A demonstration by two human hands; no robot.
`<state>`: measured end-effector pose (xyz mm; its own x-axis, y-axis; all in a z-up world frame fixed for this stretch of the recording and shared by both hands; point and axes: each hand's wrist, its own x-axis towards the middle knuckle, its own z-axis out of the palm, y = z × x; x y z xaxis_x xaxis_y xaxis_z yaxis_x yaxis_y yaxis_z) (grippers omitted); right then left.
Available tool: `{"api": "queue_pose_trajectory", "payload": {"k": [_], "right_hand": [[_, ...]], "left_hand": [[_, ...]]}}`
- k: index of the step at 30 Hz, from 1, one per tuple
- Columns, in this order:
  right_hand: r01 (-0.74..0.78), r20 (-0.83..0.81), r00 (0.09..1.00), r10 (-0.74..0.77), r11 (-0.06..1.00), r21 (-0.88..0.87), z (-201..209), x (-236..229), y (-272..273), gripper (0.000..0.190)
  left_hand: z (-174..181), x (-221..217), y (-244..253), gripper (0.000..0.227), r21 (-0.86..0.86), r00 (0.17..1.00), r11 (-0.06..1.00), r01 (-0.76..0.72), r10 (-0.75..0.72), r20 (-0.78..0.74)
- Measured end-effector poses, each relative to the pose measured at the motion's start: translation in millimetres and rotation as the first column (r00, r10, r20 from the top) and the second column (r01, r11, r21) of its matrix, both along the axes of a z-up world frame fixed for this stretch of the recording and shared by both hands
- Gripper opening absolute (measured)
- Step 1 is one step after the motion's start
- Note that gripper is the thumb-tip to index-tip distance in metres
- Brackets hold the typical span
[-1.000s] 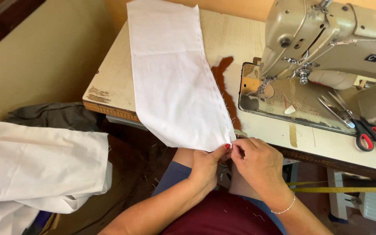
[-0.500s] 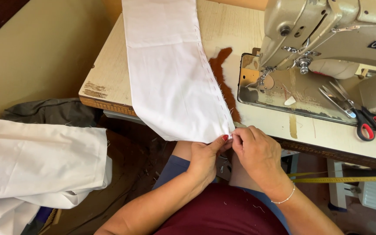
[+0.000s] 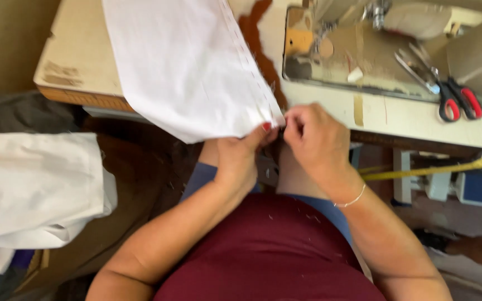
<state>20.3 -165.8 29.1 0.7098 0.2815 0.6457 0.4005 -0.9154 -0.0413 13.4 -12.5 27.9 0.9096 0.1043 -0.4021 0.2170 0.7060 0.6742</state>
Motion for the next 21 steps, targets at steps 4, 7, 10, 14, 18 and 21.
{"api": "queue_pose_trajectory", "payload": {"k": [4,7,10,14,18,21], "right_hand": [[-0.091,-0.114,0.986,0.122,0.966,0.244,17,-1,-11,0.005],[-0.091,-0.124,0.985,0.119,0.973,0.21,24,-10,0,0.003],[-0.101,-0.108,0.984,0.141,0.945,0.31,15,-4,-1,0.005],[-0.155,-0.138,0.968,0.21,0.931,0.331,30,-9,16,0.014],[-0.131,-0.235,0.944,0.232,0.917,0.377,22,-3,12,0.014],[-0.161,-0.249,0.914,0.319,0.852,0.499,17,0,11,0.013]], "left_hand": [[-13,2,0,0.024,0.006,0.997,1.0,0.013,-0.014,0.075],[-15,3,-2,0.023,0.008,0.996,1.0,0.026,-0.027,0.086],[-21,3,-4,0.023,0.006,0.996,1.0,0.025,-0.025,0.091],[-6,1,-1,0.024,0.001,0.995,1.0,0.01,-0.01,0.099],[-20,2,-2,0.027,-0.002,0.994,1.0,0.02,-0.019,0.11],[-30,3,1,0.025,-0.002,0.994,1.0,0.017,-0.017,0.104]]}}
